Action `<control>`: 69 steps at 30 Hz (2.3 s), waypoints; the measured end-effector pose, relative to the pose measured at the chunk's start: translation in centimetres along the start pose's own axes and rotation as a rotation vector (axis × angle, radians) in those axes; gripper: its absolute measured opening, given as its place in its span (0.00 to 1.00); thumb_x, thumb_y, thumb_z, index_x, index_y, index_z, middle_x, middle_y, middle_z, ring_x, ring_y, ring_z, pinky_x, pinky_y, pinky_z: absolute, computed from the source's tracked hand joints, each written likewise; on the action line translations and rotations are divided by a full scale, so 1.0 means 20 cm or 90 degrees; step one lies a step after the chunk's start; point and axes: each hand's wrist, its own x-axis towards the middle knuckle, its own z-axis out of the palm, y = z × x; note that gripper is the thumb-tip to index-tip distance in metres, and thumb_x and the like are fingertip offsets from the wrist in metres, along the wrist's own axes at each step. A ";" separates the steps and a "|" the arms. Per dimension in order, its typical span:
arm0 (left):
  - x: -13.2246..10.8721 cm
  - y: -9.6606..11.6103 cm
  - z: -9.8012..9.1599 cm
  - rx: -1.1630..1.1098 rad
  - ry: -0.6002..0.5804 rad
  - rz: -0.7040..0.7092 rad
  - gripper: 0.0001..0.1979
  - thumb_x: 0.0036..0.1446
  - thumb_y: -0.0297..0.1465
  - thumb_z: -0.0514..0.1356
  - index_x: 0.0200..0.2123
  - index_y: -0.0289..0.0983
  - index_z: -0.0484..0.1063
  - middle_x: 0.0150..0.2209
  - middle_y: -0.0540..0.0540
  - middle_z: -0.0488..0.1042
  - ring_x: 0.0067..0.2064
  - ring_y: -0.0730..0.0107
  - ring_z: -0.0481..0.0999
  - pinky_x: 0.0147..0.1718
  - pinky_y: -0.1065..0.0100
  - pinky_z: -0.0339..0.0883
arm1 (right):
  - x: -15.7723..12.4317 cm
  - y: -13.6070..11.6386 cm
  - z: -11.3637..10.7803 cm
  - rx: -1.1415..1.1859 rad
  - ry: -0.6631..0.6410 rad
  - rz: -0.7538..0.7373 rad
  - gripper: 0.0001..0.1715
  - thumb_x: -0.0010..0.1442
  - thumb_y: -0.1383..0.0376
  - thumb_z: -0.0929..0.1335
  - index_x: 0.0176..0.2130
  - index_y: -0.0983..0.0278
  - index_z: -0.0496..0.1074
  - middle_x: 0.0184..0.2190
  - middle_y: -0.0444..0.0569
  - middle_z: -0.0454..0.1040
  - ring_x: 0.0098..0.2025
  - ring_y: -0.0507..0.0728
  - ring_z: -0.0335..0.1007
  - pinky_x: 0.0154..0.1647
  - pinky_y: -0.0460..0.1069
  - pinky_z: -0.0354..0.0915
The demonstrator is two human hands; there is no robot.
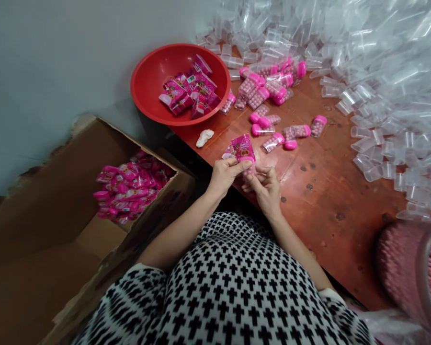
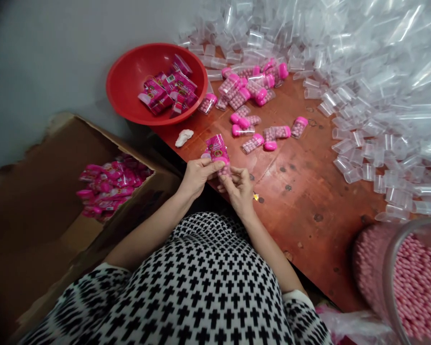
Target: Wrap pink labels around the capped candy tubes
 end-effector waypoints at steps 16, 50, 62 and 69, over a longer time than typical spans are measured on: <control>-0.06 -0.01 0.03 0.053 -0.065 0.057 0.16 0.39 0.39 0.73 0.20 0.32 0.75 0.20 0.49 0.72 0.21 0.78 0.68 0.21 0.74 0.61 | -0.03 0.01 0.00 0.025 -0.024 0.001 0.22 0.51 0.57 0.75 0.40 0.59 0.62 0.25 0.38 0.79 0.21 0.50 0.74 0.23 0.45 0.73; -0.06 0.09 -0.35 0.326 0.159 0.406 0.22 0.55 0.46 0.62 0.48 0.39 0.75 0.48 0.41 0.77 0.51 0.59 0.75 0.54 0.59 0.65 | 0.02 0.00 0.02 0.026 -0.025 0.033 0.18 0.51 0.55 0.74 0.31 0.62 0.67 0.22 0.41 0.77 0.19 0.48 0.71 0.20 0.42 0.68; 0.22 -0.05 -0.20 0.842 0.104 0.598 0.08 0.60 0.34 0.59 0.37 0.41 0.79 0.42 0.44 0.78 0.48 0.59 0.72 0.52 0.57 0.61 | 0.09 -0.09 -0.02 -0.116 -0.088 0.025 0.18 0.52 0.53 0.73 0.29 0.63 0.68 0.21 0.41 0.75 0.21 0.49 0.71 0.23 0.44 0.67; 0.20 -0.07 -0.19 0.682 0.091 0.677 0.12 0.62 0.35 0.56 0.40 0.39 0.79 0.44 0.43 0.79 0.51 0.61 0.72 0.54 0.57 0.64 | 0.26 -0.04 0.04 -0.125 0.007 -0.112 0.26 0.49 0.53 0.75 0.42 0.60 0.65 0.38 0.44 0.75 0.37 0.51 0.72 0.33 0.46 0.68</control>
